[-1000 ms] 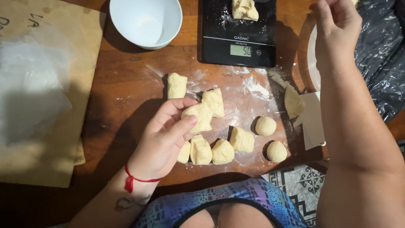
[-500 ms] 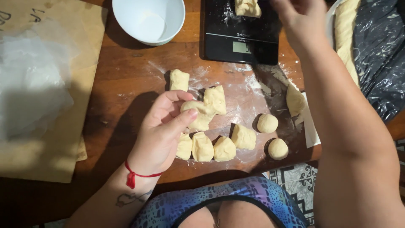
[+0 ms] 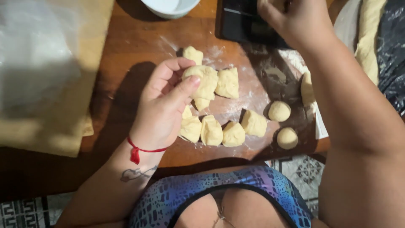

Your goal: Dividing dough into portions using a bench scraper, weighing them on a digital scale for consistency, and rolling them into balls.

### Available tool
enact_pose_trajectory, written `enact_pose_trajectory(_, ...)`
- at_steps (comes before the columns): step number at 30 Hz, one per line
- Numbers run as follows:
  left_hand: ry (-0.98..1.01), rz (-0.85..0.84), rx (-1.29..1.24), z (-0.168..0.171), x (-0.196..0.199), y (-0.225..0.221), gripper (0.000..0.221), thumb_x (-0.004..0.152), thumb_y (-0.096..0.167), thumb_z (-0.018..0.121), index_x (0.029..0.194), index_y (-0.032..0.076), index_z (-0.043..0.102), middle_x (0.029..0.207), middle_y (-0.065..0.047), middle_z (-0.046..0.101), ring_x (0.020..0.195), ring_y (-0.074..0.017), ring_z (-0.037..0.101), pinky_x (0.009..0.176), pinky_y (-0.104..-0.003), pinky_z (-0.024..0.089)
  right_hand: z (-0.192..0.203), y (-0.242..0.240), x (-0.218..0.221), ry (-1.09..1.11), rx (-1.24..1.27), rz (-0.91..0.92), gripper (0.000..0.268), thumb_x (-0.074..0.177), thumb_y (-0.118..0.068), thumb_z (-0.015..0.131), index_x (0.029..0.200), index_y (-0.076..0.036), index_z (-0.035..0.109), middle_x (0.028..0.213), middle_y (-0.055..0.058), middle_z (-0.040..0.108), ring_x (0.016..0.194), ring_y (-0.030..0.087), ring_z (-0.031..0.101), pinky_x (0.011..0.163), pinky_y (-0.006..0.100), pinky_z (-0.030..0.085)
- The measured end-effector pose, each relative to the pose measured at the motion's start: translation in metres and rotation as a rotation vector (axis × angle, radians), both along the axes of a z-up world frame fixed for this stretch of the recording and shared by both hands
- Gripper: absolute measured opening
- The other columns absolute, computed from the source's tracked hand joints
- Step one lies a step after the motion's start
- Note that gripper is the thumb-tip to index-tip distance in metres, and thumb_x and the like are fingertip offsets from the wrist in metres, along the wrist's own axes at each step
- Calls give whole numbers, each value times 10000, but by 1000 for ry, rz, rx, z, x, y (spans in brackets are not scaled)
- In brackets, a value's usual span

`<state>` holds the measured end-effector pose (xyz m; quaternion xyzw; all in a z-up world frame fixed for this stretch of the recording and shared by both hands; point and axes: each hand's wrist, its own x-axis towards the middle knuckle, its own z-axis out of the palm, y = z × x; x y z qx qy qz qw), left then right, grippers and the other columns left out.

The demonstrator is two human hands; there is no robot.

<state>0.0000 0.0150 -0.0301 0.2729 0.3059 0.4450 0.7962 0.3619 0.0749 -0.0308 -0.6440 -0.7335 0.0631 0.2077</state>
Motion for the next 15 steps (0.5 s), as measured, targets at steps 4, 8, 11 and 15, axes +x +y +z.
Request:
enact_pose_trajectory(4,44,-25,41,3,1,-3,296,1012,53,754,1296,62,670,1106,-52,692,1006,-102,647,884,-218,571,57,-66,-51,55,-141,190,304,1111,73,804,1361,115,635,1218,235,721,1049,330,721,931,390,626)
enact_pose_trajectory(8,37,-65,65,1,2,-5,282,1028,40,733,1299,53,654,1080,-35,668,971,-93,614,857,-203,548,50,-112,-66,-70,-306,49,364,996,-70,871,1276,-20,644,1154,85,760,1027,259,723,1100,450,442)
enact_pose_trajectory(11,39,-68,77,2,4,-7,273,1032,40,725,1298,37,661,1084,-43,668,967,-91,629,841,-205,572,26,-133,-61,-50,-142,191,381,963,-94,954,1207,-78,660,1053,8,751,802,224,678,1067,469,320)
enact_pose_trajectory(15,68,-76,85,3,4,-7,277,1030,89,731,1295,52,657,1092,-38,672,963,-94,638,820,-227,594,42,-156,-69,-242,-37,175,645,1014,-629,677,1321,-68,758,1285,114,756,1192,312,660,1049,474,399)
